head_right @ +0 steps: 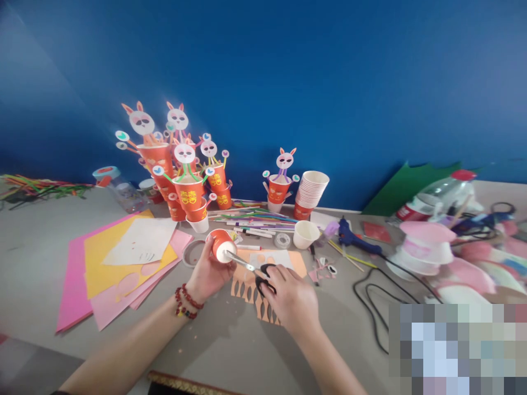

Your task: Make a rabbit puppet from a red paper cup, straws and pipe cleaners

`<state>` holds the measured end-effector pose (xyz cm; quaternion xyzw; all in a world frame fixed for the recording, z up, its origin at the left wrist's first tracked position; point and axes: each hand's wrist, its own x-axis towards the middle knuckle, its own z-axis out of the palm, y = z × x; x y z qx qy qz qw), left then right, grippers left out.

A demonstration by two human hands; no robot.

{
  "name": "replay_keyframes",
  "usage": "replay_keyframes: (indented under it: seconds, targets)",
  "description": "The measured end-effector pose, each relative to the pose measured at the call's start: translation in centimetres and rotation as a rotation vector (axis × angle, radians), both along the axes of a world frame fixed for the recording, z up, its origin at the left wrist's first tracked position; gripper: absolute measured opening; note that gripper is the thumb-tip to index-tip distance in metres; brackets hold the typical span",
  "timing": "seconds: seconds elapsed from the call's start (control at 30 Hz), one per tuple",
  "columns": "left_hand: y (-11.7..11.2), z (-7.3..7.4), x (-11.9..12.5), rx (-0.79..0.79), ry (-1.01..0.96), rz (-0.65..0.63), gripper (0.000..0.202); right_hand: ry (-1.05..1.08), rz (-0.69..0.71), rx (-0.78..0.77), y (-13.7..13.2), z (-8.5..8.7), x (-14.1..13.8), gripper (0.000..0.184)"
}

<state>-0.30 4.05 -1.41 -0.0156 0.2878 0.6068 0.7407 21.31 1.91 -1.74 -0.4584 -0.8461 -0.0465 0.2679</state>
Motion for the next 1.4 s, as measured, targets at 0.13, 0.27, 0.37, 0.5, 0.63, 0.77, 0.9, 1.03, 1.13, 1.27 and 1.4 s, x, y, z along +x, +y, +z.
replay_keyframes:
  seconds: [0.13, 0.27, 0.37, 0.5, 0.63, 0.77, 0.9, 1.03, 1.13, 1.27, 1.4]
  targets:
    - [-0.1, -0.1, 0.0, -0.009, 0.005, -0.014, 0.032, 0.024, -0.003, 0.024, 0.0, -0.1, 0.0, 0.013]
    - [-0.1, -0.1, 0.1, -0.020, 0.002, -0.032, 0.033, 0.057, 0.014, -0.003, 0.1, 0.1, 0.1, 0.013]
    - [-0.2, 0.1, 0.1, -0.026, -0.010, -0.051, 0.032, 0.075, 0.034, -0.094, 0.3, 0.3, 0.2, 0.012]
    - [-0.2, 0.2, 0.0, -0.022, -0.010, -0.073, 0.032, 0.129, 0.060, -0.310, 0.7, 0.4, 0.3, 0.010]
    - [-0.2, 0.1, 0.0, -0.039, 0.014, -0.064, 0.033, 0.182, 0.079, -0.533, 1.0, 0.1, 0.1, 0.019]
    - [-0.2, 0.1, 0.0, -0.055, 0.029, -0.057, 0.034, 0.164, 0.057, -0.537, 1.0, 0.2, 0.1, 0.016]
    - [-0.2, 0.4, 0.1, -0.075, 0.026, -0.060, 0.037, 0.084, 0.038, -0.314, 0.8, 0.6, 0.3, 0.009]
    - [-0.2, 0.6, 0.1, -0.124, 0.037, -0.055, 0.040, -0.006, 0.003, -0.064, 0.6, 0.6, 0.6, 0.016]
    - [-0.2, 0.8, 0.1, -0.172, 0.038, -0.071, 0.042, -0.076, -0.008, 0.066, 0.6, 0.6, 0.8, 0.019]
    - [-0.3, 0.8, 0.1, -0.198, 0.052, -0.094, 0.042, -0.128, 0.008, 0.189, 0.8, 1.0, 1.0, 0.022]
    - [-0.5, 0.8, 0.0, -0.201, 0.080, -0.117, 0.042, -0.192, 0.025, 0.258, 1.1, 1.8, 1.0, 0.023]
